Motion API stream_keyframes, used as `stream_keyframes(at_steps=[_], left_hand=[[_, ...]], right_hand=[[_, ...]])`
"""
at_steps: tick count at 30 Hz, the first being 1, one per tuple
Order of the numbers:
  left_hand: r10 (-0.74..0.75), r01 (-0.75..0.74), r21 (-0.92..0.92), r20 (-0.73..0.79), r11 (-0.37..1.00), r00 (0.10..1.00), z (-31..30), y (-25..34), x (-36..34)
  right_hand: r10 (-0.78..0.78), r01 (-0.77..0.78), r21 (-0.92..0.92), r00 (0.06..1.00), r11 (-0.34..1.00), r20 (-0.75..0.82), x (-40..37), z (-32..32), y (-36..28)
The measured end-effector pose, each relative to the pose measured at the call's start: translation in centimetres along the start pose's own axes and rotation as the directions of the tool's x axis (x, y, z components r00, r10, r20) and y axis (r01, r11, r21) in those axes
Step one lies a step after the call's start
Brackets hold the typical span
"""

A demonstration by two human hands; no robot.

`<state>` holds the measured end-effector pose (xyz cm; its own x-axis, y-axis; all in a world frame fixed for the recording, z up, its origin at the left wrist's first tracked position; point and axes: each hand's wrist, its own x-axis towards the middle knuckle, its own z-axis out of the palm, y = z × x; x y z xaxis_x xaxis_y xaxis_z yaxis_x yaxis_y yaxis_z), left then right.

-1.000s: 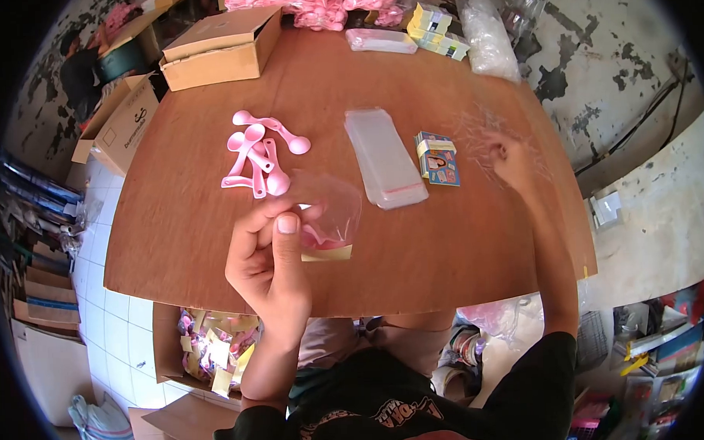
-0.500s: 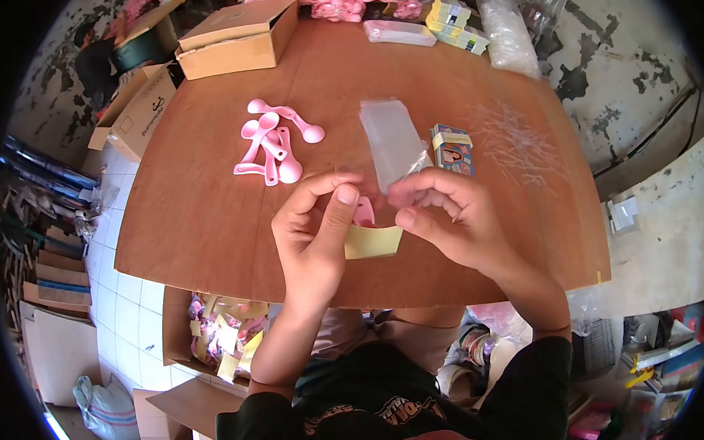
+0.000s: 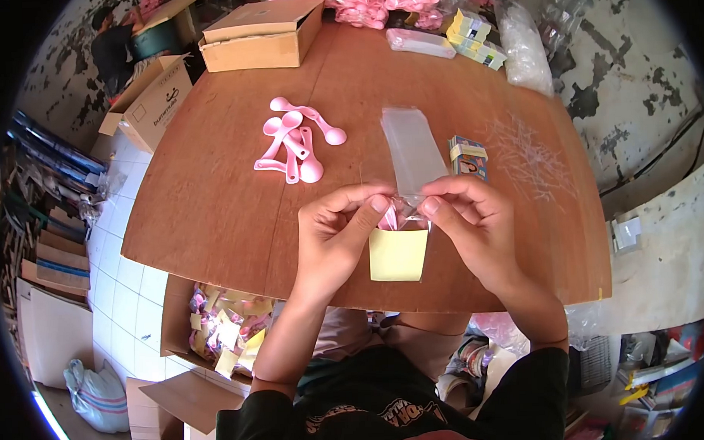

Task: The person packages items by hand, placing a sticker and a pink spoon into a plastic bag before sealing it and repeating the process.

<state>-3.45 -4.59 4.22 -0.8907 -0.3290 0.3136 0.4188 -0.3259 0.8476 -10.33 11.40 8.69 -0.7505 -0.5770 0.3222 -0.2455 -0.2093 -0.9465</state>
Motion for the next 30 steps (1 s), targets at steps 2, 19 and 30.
stream_keyframes(at_steps=[2, 19, 30], left_hand=[[-0.004, 0.004, -0.007, 0.007, 1.000, 1.000, -0.2, 0.2, -0.1], [-0.052, 0.052, 0.010, 0.101, 0.999, 0.993, -2.8, -0.3, -0.6], [-0.037, 0.037, 0.008, 0.089, 0.999, 0.995, -2.8, -0.6, -0.7]], right_hand=[[0.020, -0.022, -0.092, 1.000, 0.996, -0.015, -0.1, -0.5, 0.6], [-0.021, 0.048, -0.123, 0.977, 0.991, 0.212, 0.9, -2.5, 3.0], [-0.005, 0.041, -0.138, 0.968, 0.990, 0.252, 0.6, -2.7, 3.0]])
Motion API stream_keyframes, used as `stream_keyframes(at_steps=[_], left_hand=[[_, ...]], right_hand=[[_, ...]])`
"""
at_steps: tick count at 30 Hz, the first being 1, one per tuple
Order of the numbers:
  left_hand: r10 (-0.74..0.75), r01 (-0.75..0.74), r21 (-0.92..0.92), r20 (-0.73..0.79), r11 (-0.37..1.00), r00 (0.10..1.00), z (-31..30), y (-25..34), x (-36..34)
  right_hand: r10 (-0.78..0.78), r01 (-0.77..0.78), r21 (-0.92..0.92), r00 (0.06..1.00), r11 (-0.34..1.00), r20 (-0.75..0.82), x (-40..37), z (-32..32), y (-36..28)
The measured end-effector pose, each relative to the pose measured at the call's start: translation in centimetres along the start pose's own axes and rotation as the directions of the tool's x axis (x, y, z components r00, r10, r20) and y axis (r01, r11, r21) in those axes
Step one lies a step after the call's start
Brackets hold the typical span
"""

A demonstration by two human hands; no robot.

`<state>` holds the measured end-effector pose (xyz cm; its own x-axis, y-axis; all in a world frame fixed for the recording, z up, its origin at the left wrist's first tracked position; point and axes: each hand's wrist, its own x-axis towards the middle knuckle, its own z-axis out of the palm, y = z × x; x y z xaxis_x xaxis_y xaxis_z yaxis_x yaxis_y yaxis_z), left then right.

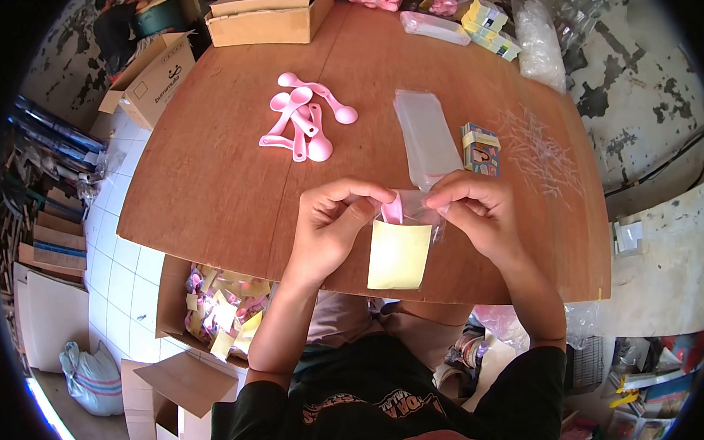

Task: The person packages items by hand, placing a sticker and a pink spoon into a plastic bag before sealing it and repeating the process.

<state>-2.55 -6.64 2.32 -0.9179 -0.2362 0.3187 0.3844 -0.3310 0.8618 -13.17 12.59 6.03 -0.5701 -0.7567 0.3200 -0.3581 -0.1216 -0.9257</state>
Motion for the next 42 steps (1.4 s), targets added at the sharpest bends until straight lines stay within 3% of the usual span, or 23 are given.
stream_keyframes(at_steps=[6, 10, 12, 15, 20, 22, 23, 24, 26, 28, 29, 31, 32, 33, 34, 35, 36, 37, 38, 40, 41, 42], left_hand=[[-0.012, 0.012, 0.007, 0.010, 1.000, 1.000, -0.4, -0.5, -0.1], [-0.016, 0.021, -0.093, 0.050, 0.995, 0.999, -0.5, -0.7, -0.1], [0.008, -0.007, -0.028, 0.027, 1.000, 1.000, 0.4, -0.2, -0.1], [0.009, -0.009, -0.009, 0.049, 1.000, 0.999, 0.5, -0.4, -0.1], [-0.027, 0.023, 0.041, 0.100, 0.999, 0.995, -0.1, 1.3, -1.6], [-0.164, 0.142, 0.194, 0.102, 0.971, 0.981, -0.7, 3.4, -3.6], [-0.094, 0.025, 0.320, 0.201, 0.947, 0.975, -1.6, 3.6, -4.6], [-0.037, -0.103, 0.427, 0.309, 0.898, 0.950, -2.5, 3.7, -5.5], [-0.220, -0.097, 0.536, 0.497, 0.839, 0.839, -3.4, 4.8, -7.0], [-0.452, -0.041, 0.652, 0.568, 0.757, 0.688, -5.4, 4.0, -9.1], [-0.665, -0.041, 0.840, 0.457, 0.541, 0.591, -6.6, 3.8, -10.1], [-0.679, -0.069, 0.985, 0.161, 0.161, 0.717, -8.6, 2.2, -13.4], [-0.682, -0.074, 0.985, 0.162, 0.157, 0.713, -9.0, 1.3, -14.7], [-0.785, -0.036, 0.999, 0.052, 0.039, 0.618, -9.4, 0.5, -15.8], [-0.858, -0.013, 0.996, -0.066, -0.085, 0.510, -9.3, 0.5, -16.0], [-0.896, 0.002, 1.000, -0.008, -0.009, 0.444, -8.7, 0.3, -15.7], [-0.925, 0.024, 0.997, 0.053, 0.067, 0.377, -7.2, 0.3, -15.1], [-0.889, 0.021, 0.977, 0.185, 0.214, 0.418, -6.4, 0.6, -14.9], [-0.888, 0.022, 0.977, 0.184, 0.213, 0.422, -5.7, 0.9, -14.5], [-0.831, 0.052, 0.903, 0.369, 0.427, 0.416, -4.3, 1.7, -12.8], [-0.827, 0.054, 0.901, 0.369, 0.430, 0.423, -3.7, 2.1, -11.9], [-0.760, 0.035, 0.839, 0.472, 0.542, 0.447, -3.3, 2.6, -10.9]], right_hand=[[-0.067, 0.068, -0.041, 0.997, 0.997, 0.022, 0.0, 0.0, -0.2], [-0.083, 0.080, 0.067, 0.996, 0.995, 0.036, 0.0, 0.2, -0.7], [-0.089, 0.084, 0.110, 0.995, 0.990, 0.042, -0.1, 0.4, -0.6], [-0.038, 0.039, 0.035, 0.999, 0.999, -0.034, -0.2, 1.1, -0.1], [-0.102, 0.100, 0.049, 0.994, 0.994, 0.043, -0.6, 1.8, -0.4], [-0.102, 0.096, 0.070, 0.990, 0.993, 0.092, -0.9, 1.4, -0.8], [-0.070, 0.069, 0.008, 0.987, 0.998, 0.146, -1.1, 0.9, -1.0], [-0.034, 0.046, -0.056, 0.980, 0.997, 0.194, -1.2, 0.5, -1.2], [-0.072, 0.099, -0.141, 0.980, 0.985, 0.183, -0.6, -0.6, -0.8], [-0.113, 0.123, -0.528, 0.992, 0.840, 0.051, -0.2, -1.8, 0.3], [-0.043, 0.015, -0.593, 0.998, 0.805, -0.034, 0.2, -2.0, 0.3], [0.015, -0.051, -0.632, 0.998, 0.773, -0.062, 1.3, -3.6, 1.2], [0.071, -0.114, -0.670, 0.993, 0.734, -0.091, 2.0, -4.3, 1.7], [0.070, -0.117, -0.667, 0.993, 0.736, -0.098, 2.7, -4.8, 2.3], [0.116, -0.122, -0.745, 0.991, 0.655, -0.061, 3.4, -5.3, 2.8], [0.164, -0.119, -0.816, 0.986, 0.566, -0.030, 4.1, -5.7, 3.2], [0.161, -0.121, -0.815, 0.986, 0.567, -0.034, 4.8, -5.9, 3.5], [0.250, -0.168, -0.820, 0.968, 0.547, -0.031, 5.4, -5.9, 3.7], [0.337, -0.209, -0.827, 0.941, 0.522, -0.026, 5.8, -5.9, 3.8], [0.316, -0.179, -0.847, 0.948, 0.500, -0.014, 6.3, -6.1, 4.1], [0.301, -0.158, -0.864, 0.954, 0.478, -0.008, 6.4, -6.2, 4.2], [0.300, -0.151, -0.867, 0.954, 0.475, -0.002, 6.4, -6.2, 4.4]])
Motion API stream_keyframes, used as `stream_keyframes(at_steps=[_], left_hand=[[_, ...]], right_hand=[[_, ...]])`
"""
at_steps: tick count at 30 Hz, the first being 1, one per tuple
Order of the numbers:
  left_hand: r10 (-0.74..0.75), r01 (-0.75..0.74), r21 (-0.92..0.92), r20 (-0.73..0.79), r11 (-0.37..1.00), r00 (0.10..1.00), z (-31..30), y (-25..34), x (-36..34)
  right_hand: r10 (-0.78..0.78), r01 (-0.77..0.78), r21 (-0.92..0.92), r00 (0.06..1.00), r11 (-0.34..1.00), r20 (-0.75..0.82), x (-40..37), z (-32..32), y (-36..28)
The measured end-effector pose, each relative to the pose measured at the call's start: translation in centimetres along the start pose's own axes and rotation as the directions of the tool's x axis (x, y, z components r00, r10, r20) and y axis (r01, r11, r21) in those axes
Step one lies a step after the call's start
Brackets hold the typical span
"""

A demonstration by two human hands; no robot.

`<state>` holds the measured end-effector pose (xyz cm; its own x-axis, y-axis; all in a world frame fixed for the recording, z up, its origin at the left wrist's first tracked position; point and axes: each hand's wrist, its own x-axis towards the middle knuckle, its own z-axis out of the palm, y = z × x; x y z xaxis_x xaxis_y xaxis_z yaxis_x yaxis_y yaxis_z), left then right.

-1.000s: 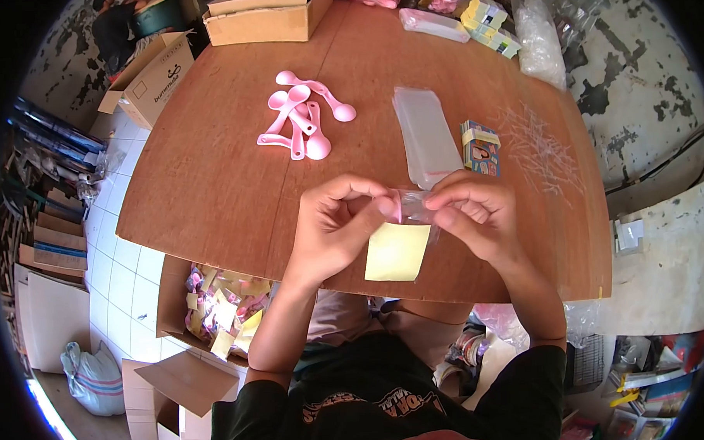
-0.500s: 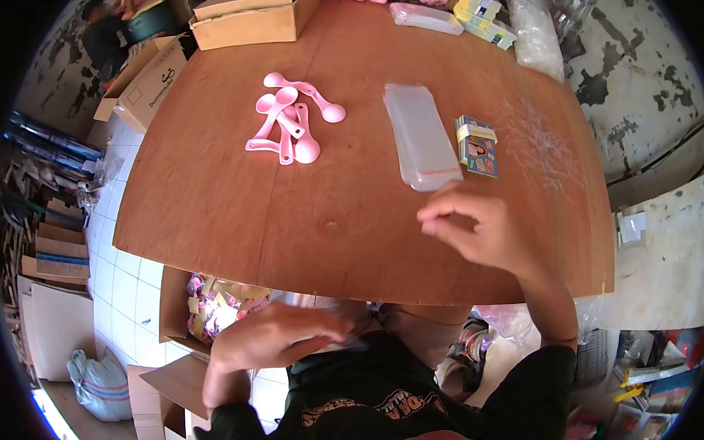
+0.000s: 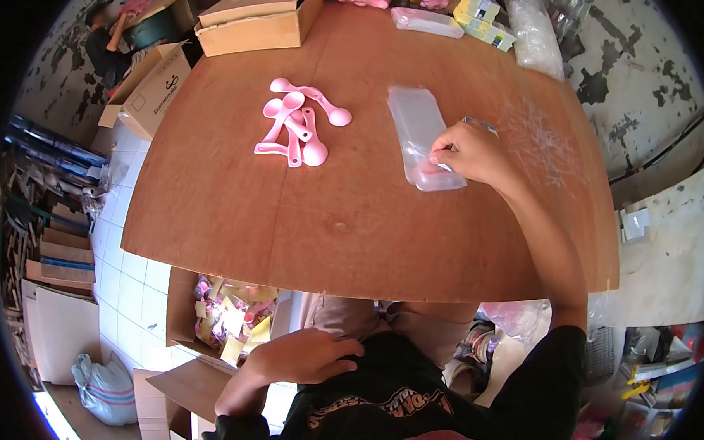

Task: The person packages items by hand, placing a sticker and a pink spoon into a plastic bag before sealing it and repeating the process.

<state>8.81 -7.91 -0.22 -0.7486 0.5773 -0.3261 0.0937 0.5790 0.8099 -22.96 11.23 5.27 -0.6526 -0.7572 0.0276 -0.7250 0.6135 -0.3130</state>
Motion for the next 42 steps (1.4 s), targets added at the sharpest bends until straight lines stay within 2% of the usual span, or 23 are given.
stream_keyframes(at_steps=[1, 2, 4, 5, 8, 10, 12, 14, 16, 18, 19, 20, 22, 23, 24, 26, 27, 28, 31, 34, 38, 41, 42], left_hand=[[0.123, -0.124, -0.037, -0.021, 0.992, 0.992, -0.8, 0.5, 0.4], [0.126, -0.127, -0.036, -0.026, 0.991, 0.992, -1.5, 0.9, 0.8], [0.354, -0.405, -0.194, -0.249, 0.894, 0.901, -2.6, 1.6, 1.6], [0.362, -0.445, -0.210, -0.341, 0.871, 0.868, -3.0, 1.6, 2.2], [0.285, -0.421, -0.237, -0.451, 0.875, 0.846, -4.2, 2.3, 3.3], [0.195, -0.442, -0.278, -0.616, 0.853, 0.763, -4.7, 2.8, 4.3], [0.129, -0.380, -0.311, -0.601, 0.871, 0.789, -5.0, 3.2, 5.1], [0.026, -0.614, -0.491, -0.768, 0.618, 0.640, -4.8, 3.0, 7.1], [0.035, -0.642, -0.534, -0.753, 0.550, 0.657, -4.8, 2.5, 8.2], [-0.075, -0.636, -0.731, -0.669, 0.247, 0.739, -4.6, 2.6, 9.1], [-0.165, -0.566, -0.804, -0.592, 0.182, 0.789, -4.6, 3.1, 9.0], [-0.160, -0.560, -0.808, -0.586, 0.182, 0.794, -4.5, 2.8, 9.3], [-0.129, -0.564, -0.817, -0.576, 0.123, 0.807, -4.3, 2.1, 10.0], [-0.124, -0.560, -0.820, -0.572, 0.124, 0.811, -4.3, 2.0, 10.0], [-0.161, -0.595, -0.803, -0.591, 0.022, 0.791, -4.5, 2.1, 10.0], [-0.244, -0.659, -0.730, -0.616, -0.179, 0.749, -4.8, 2.1, 9.9], [-0.259, -0.687, -0.685, -0.637, -0.243, 0.726, -5.0, 1.9, 9.9], [-0.258, -0.687, -0.684, -0.637, -0.245, 0.726, -5.2, 2.0, 9.8], [-0.361, -0.747, -0.627, -0.659, -0.222, 0.660, -5.8, 2.3, 9.5], [-0.338, -0.769, -0.580, -0.691, -0.267, 0.639, -6.0, 2.2, 9.8], [-0.324, -0.770, -0.572, -0.699, -0.281, 0.638, -6.3, 2.2, 10.0], [-0.318, -0.777, -0.566, -0.709, -0.276, 0.629, -6.5, 2.3, 9.8], [-0.333, -0.785, -0.563, -0.711, -0.259, 0.620, -6.6, 2.5, 9.7]], right_hand=[[0.024, -0.024, 0.039, 1.000, 0.999, -0.002, -0.1, 0.1, 0.1], [0.050, -0.050, 0.079, 0.999, 0.996, -0.005, -0.2, 0.2, 0.1], [0.009, -0.004, 0.073, 0.998, 0.997, -0.063, -0.8, 0.1, 0.2], [-0.031, 0.040, 0.066, 0.992, 0.997, -0.122, -1.1, 0.0, 0.2], [-0.034, 0.038, 0.033, 0.991, 0.999, -0.128, -1.8, -0.7, -0.7], [-0.064, 0.068, 0.021, 0.983, 0.997, -0.170, -2.1, -0.7, -0.9], [-0.098, 0.102, 0.010, 0.972, 0.995, -0.212, -3.0, -0.6, -2.0], [-0.140, 0.139, -0.025, 0.941, 0.990, -0.307, -5.2, -0.9, -5.4], [-0.318, 0.285, -0.152, 0.903, 0.947, -0.290, -7.1, -0.9, -8.9], [-0.393, 0.353, -0.205, 0.896, 0.913, -0.207, -9.1, -0.1, -11.1], [-0.466, 0.413, -0.268, 0.867, 0.870, -0.175, -9.6, 0.2, -11.5], [-0.458, 0.404, -0.269, 0.871, 0.874, -0.178, -9.5, 0.6, -11.5], [-0.614, 0.561, -0.253, 0.745, 0.788, -0.261, -9.5, 1.3, -11.5], [-0.597, 0.582, -0.143, 0.756, 0.801, -0.268, -9.3, 0.6, -11.2], [-0.593, 0.576, -0.145, 0.759, 0.804, -0.270, -9.1, 0.5, -10.3], [-0.374, 0.387, -0.058, 0.825, 0.920, -0.424, -8.6, 0.2, -7.5], [-0.259, 0.234, -0.111, 0.883, 0.966, -0.392, -8.3, -0.6, -6.1], [-0.135, 0.077, -0.168, 0.920, 0.983, -0.367, -8.0, -1.6, -4.7], [-0.126, 0.034, -0.308, 0.950, 0.951, -0.286, -7.7, -2.2, 0.6], [0.038, -0.073, -0.171, 0.979, 0.983, -0.203, -7.5, -1.8, 2.8], [-0.078, 0.050, -0.102, 0.951, 0.994, -0.298, -7.7, -1.1, 4.5], [-0.153, 0.037, -0.287, 0.905, 0.957, -0.396, -8.3, -2.1, 1.7], [-0.119, -0.058, -0.339, 0.869, 0.939, -0.480, -9.0, -2.4, 0.3]])
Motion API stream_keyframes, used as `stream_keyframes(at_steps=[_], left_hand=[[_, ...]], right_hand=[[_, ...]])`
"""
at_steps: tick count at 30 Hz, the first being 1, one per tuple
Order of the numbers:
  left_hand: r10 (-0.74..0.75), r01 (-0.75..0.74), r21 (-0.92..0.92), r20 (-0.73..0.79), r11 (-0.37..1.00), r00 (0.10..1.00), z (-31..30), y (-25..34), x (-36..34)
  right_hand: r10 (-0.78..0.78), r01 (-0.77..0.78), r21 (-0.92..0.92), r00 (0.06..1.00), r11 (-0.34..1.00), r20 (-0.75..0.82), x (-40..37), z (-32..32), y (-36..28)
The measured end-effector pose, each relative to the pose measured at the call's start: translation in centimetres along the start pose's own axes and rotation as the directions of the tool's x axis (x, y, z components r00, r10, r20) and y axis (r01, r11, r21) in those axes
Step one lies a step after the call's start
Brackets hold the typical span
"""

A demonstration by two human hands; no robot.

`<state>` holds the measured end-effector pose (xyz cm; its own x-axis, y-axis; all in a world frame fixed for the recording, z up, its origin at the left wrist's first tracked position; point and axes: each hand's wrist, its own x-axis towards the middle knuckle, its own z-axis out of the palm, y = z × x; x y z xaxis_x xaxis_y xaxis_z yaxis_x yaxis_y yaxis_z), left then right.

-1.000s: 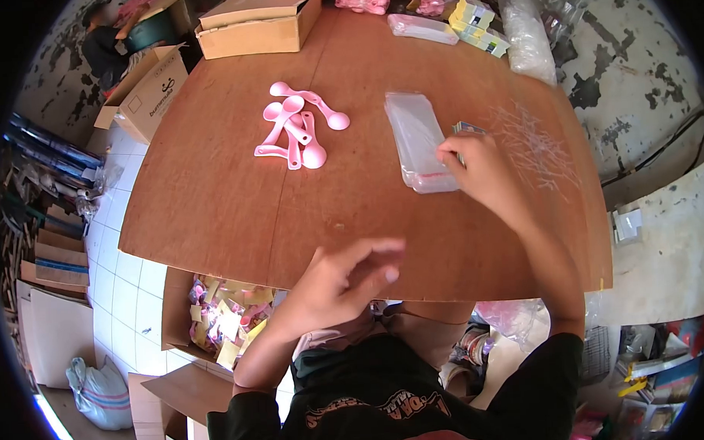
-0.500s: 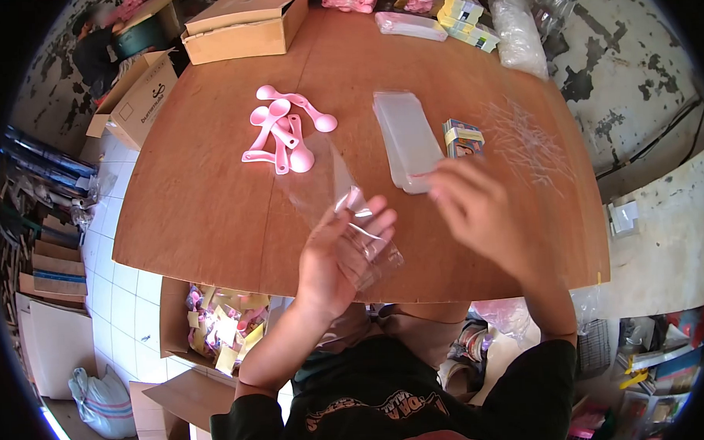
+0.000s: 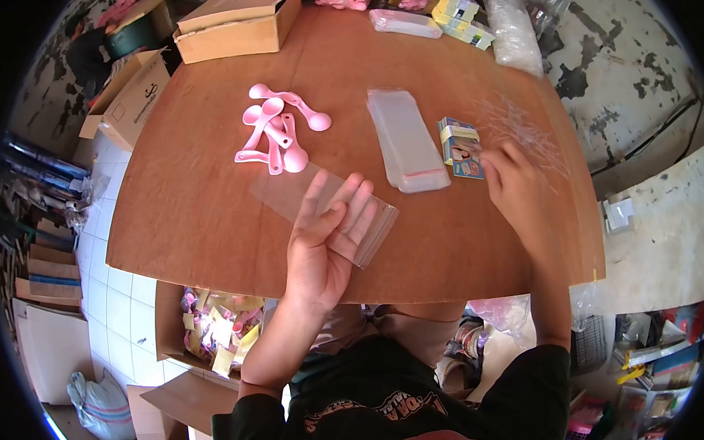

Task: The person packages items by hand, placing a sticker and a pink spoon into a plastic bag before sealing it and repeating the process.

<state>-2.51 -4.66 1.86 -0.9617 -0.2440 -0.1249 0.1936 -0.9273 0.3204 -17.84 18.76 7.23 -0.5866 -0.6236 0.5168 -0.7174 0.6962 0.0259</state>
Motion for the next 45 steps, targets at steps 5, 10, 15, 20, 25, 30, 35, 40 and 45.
stream_keyframes(at_steps=[5, 10, 15, 20, 25, 30, 35, 40, 45], left_hand=[[0.049, -0.048, 0.050, -0.028, 0.998, 0.998, -0.2, 0.2, 0.2], [0.085, -0.085, 0.021, -0.011, 0.996, 0.996, -0.1, -0.3, 0.6], [0.138, -0.135, 0.111, -0.022, 0.985, 0.990, -0.5, -0.9, 0.9], [0.161, -0.157, 0.098, -0.029, 0.983, 0.987, -0.5, -1.3, 1.0], [0.175, -0.174, 0.105, 0.002, 0.979, 0.985, 0.0, -1.5, 0.8], [0.170, -0.169, 0.055, -0.010, 0.984, 0.985, 0.2, -1.3, 0.8], [0.174, -0.174, 0.056, 0.000, 0.983, 0.985, 0.0, -1.7, 0.8], [0.188, -0.188, 0.046, -0.002, 0.981, 0.982, 0.4, -1.6, 0.8], [0.149, -0.153, 0.084, 0.045, 0.985, 0.988, 0.6, -1.7, 0.5]], right_hand=[[0.273, -0.251, 0.256, 0.961, 0.933, -0.051, -3.6, -2.6, -4.5], [0.508, -0.339, 0.879, 0.851, 0.334, 0.135, -7.3, -1.3, -9.0], [0.667, -0.264, 0.945, 0.742, 0.195, 0.069, -9.0, 2.3, -12.4], [0.716, -0.169, 0.960, 0.697, 0.222, -0.043, -9.3, 3.5, -14.6], [0.607, -0.200, 0.905, 0.791, 0.375, -0.077, -9.5, 3.6, -15.2], [0.572, -0.186, 0.838, 0.801, 0.513, -0.173, -9.5, 4.1, -15.4], [0.582, -0.183, 0.850, 0.796, 0.494, -0.167, -9.7, 4.1, -15.2], [0.609, -0.140, 0.885, 0.772, 0.443, -0.183, -9.3, 3.9, -15.6], [0.499, -0.160, 0.841, 0.855, 0.517, -0.144, -8.9, 3.3, -15.5]])
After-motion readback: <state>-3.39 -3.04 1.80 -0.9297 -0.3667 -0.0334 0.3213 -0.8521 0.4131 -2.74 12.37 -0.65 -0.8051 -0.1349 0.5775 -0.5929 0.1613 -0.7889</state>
